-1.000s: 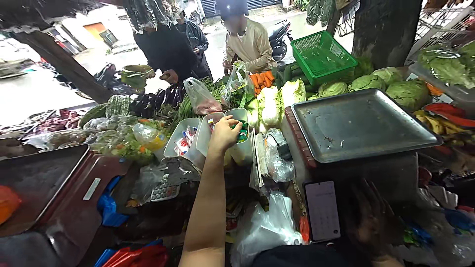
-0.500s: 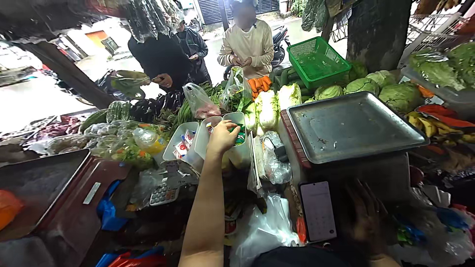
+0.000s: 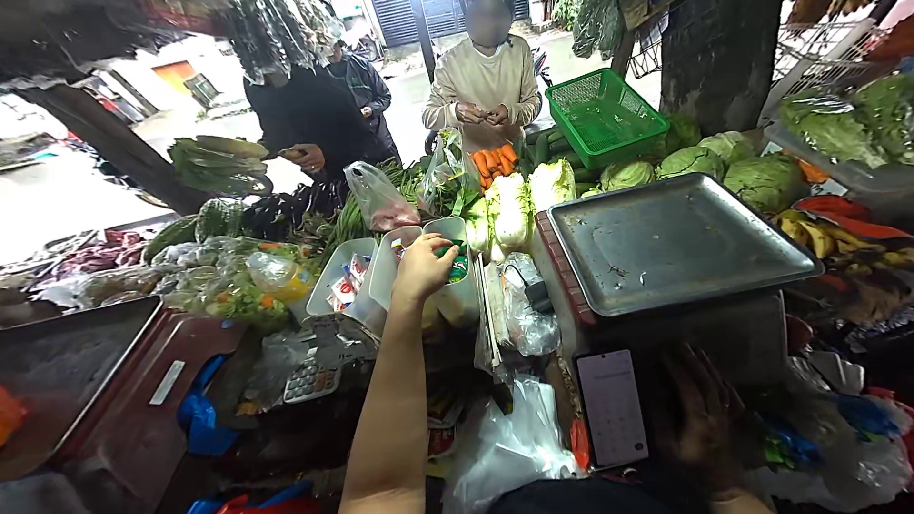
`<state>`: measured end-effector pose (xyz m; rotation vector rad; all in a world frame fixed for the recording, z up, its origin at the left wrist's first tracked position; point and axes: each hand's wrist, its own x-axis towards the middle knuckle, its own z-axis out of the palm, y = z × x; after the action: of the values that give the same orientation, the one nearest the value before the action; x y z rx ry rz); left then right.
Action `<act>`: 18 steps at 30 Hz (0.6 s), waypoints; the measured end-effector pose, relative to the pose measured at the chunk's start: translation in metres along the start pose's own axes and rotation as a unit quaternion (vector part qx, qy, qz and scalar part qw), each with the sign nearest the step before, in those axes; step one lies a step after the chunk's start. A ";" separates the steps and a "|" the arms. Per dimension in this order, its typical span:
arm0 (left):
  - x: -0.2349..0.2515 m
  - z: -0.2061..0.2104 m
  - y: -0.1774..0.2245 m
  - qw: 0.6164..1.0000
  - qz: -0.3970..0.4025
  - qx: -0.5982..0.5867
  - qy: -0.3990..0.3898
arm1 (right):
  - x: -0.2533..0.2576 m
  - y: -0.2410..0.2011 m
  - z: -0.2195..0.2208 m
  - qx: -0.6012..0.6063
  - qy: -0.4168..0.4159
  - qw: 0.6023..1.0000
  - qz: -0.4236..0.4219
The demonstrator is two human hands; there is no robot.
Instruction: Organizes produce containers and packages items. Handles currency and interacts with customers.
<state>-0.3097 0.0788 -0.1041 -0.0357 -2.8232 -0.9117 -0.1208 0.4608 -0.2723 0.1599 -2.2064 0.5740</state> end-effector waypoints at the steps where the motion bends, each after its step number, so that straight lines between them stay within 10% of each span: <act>1: 0.000 0.000 0.000 1.000 0.000 0.001 0.000 | 0.000 0.000 0.000 -0.001 0.000 1.000 -0.001; 18: 0.001 0.000 0.004 1.000 -0.007 0.017 -0.007 | 0.001 -0.001 -0.002 0.002 -0.003 1.000 0.002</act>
<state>-0.3105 0.0816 -0.1015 -0.0188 -2.8552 -0.8706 -0.1200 0.4612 -0.2702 0.1595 -2.2123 0.5816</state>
